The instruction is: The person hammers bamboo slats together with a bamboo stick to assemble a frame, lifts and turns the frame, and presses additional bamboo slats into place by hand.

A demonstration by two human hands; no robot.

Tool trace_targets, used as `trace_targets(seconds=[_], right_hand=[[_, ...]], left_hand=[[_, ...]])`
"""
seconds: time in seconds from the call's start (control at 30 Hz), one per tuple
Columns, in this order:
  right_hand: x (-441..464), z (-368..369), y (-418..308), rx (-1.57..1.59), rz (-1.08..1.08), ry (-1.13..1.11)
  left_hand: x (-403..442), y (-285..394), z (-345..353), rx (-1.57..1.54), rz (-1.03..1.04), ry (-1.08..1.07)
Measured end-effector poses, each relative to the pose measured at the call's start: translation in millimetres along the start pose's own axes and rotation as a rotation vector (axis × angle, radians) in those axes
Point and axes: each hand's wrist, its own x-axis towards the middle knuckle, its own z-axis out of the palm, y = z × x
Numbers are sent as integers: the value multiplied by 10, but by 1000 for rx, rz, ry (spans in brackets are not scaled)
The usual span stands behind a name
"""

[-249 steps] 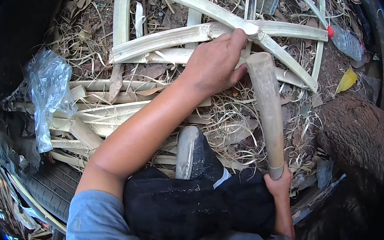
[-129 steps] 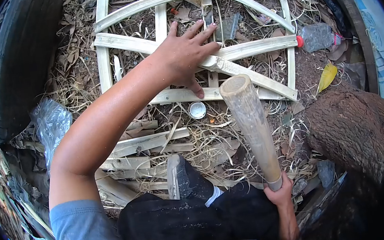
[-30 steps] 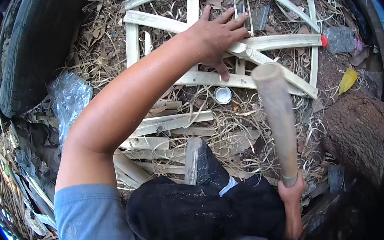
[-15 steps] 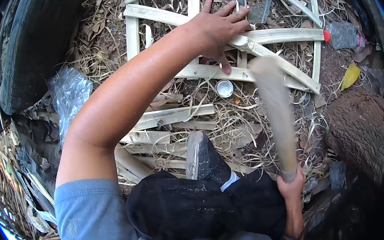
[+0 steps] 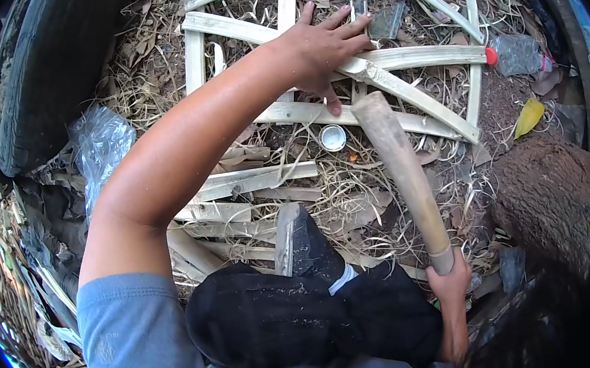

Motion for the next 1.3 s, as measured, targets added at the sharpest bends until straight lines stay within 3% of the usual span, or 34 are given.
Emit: trace_targets(seconds=[0.17,0.27,0.4,0.47,0.53,0.6,0.67,0.8,0.93,1.07,1.1,1.17,1.23,1.3], right_hand=[[-181,230,434,321,-263,142],[20,122,161,93,-139,68],[-49,156,256,207,-183,97],[-24,108,202,87,-53,73],[82,109,214,214,-211,200],[74,110,231,235,-262,191],[162,102,184,-15,-61,8],[135,53,208,284,-149,102],[218,102,182,147,-146,112],[134,25,218,256,-167,46],[178,-29,166,83,-73,-34],[69,-34,148,135,-99,40],[106,-52,94,287,-191,138],[148,5,200,208,-108,28]], left_hand=[[-19,-15,-26,20,-20,-38],[21,2,-39,28,-14,-34],[-11,-36,2,-2,-1,-4],[-4,20,-36,6,-31,-25],[20,-3,-13,3,-25,-37],[6,-18,24,-5,-19,-8],[23,25,9,16,-42,-22],[23,35,-15,11,-51,-14],[84,23,30,34,-61,-45],[39,-22,98,7,-5,52],[39,26,2,29,-36,-13],[48,61,-59,70,-61,-95],[36,-38,79,67,-22,-13],[31,-6,2,29,-27,-43]])
